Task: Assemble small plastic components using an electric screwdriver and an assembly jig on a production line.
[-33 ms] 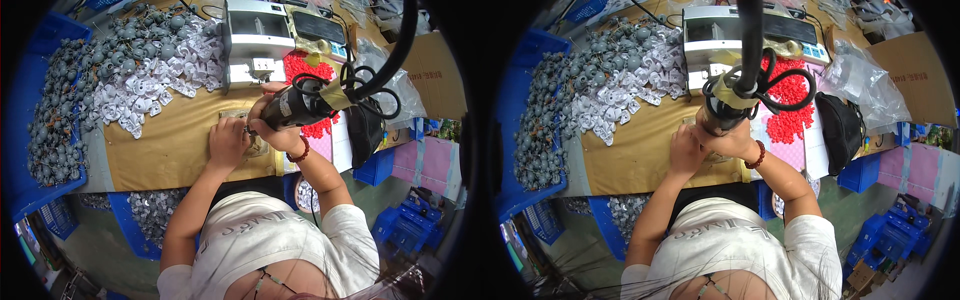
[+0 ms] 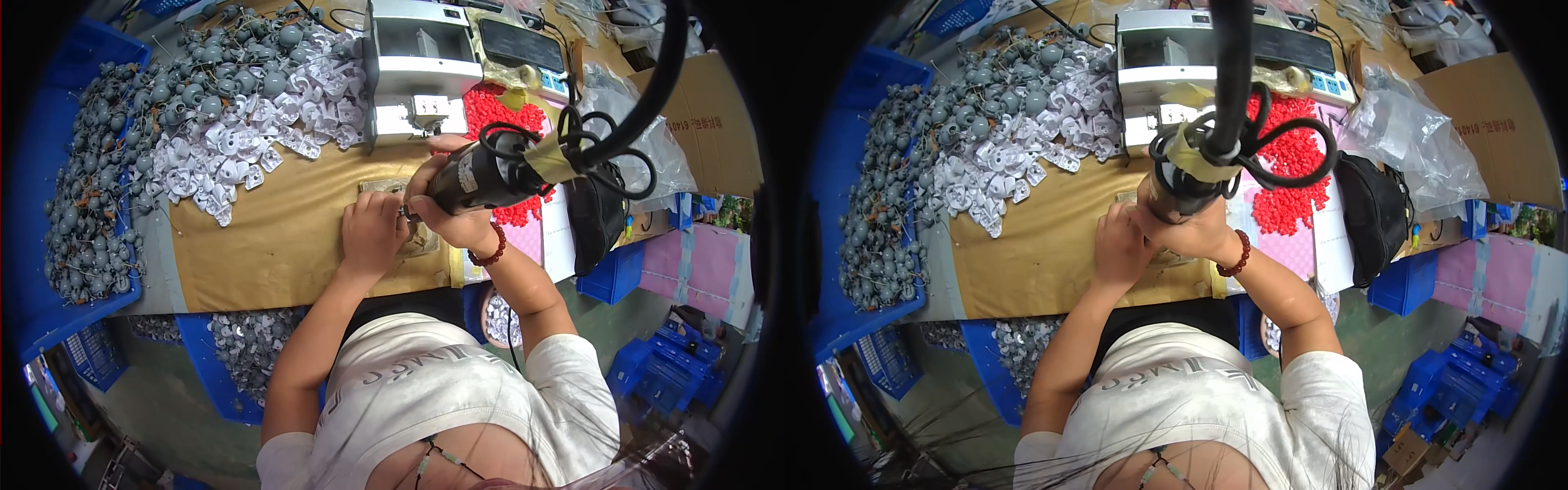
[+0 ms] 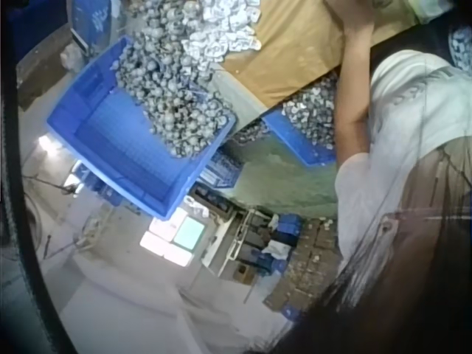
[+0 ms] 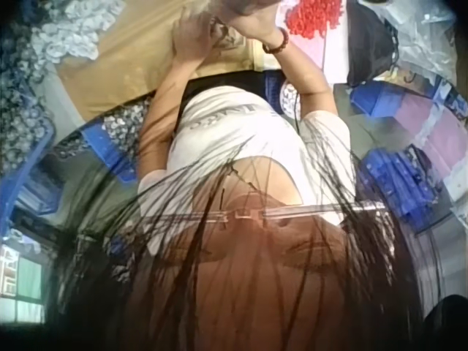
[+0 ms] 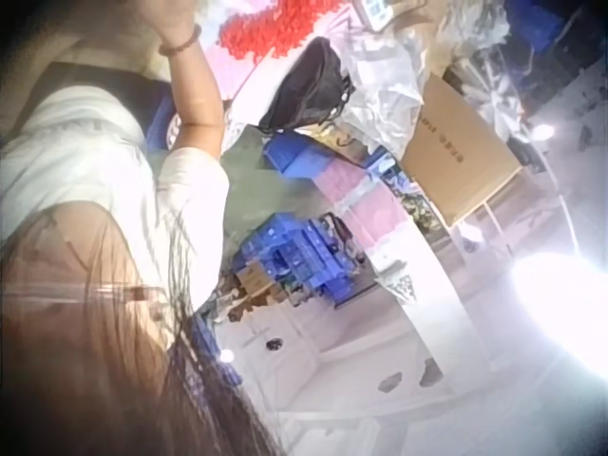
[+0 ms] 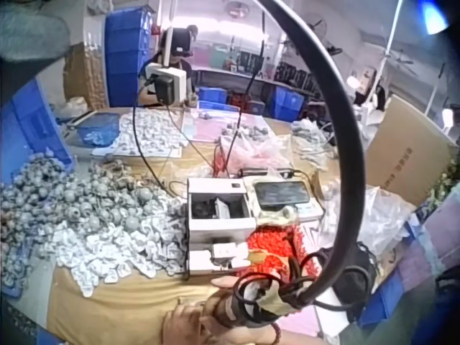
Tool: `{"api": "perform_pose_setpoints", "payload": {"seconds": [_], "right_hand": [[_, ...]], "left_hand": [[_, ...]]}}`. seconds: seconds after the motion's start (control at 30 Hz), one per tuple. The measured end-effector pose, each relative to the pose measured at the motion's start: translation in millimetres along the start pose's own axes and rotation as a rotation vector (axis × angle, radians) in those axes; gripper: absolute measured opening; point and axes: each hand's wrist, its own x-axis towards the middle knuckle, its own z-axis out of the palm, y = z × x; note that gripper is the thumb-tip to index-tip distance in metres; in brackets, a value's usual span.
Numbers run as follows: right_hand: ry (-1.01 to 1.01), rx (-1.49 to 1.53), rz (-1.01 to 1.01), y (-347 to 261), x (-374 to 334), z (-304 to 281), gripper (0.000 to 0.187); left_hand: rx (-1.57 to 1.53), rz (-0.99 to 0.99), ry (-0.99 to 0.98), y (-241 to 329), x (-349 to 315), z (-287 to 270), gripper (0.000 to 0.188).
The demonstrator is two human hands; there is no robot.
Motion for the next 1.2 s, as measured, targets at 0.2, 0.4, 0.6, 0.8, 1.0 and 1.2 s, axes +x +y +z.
{"api": "perform_pose_setpoints", "payload": {"seconds": [0.2, 0.4, 0.6, 0.8, 1.0, 1.2], "right_hand": [[-0.099, -0.097, -0.093, -4, 0, -3, 0.068], [-0.128, 0.013, -0.095, 1, -25, 2, 0.054], [-0.102, 0.057, -0.124, -2, -26, 6, 0.052], [-0.076, -0.143, -0.029, 1, -26, 0, 0.048], [0.672, 0.094, 0.198, -24, 17, -24, 0.013], [0.779, -0.240, 0.269, 58, -2, -117, 0.038]], "left_hand": [[-0.012, -0.033, -0.069, -1, 1, -3, 0.035], [-0.096, -0.020, -0.110, -4, 3, -13, 0.042], [-0.090, -0.053, -0.147, -1, 2, -10, 0.042], [-0.091, -0.080, -0.152, -1, 4, -10, 0.041], [-0.096, -0.172, -0.124, 6, 5, -13, 0.041], [-0.085, -0.201, -0.110, 9, 3, -4, 0.040]]}}
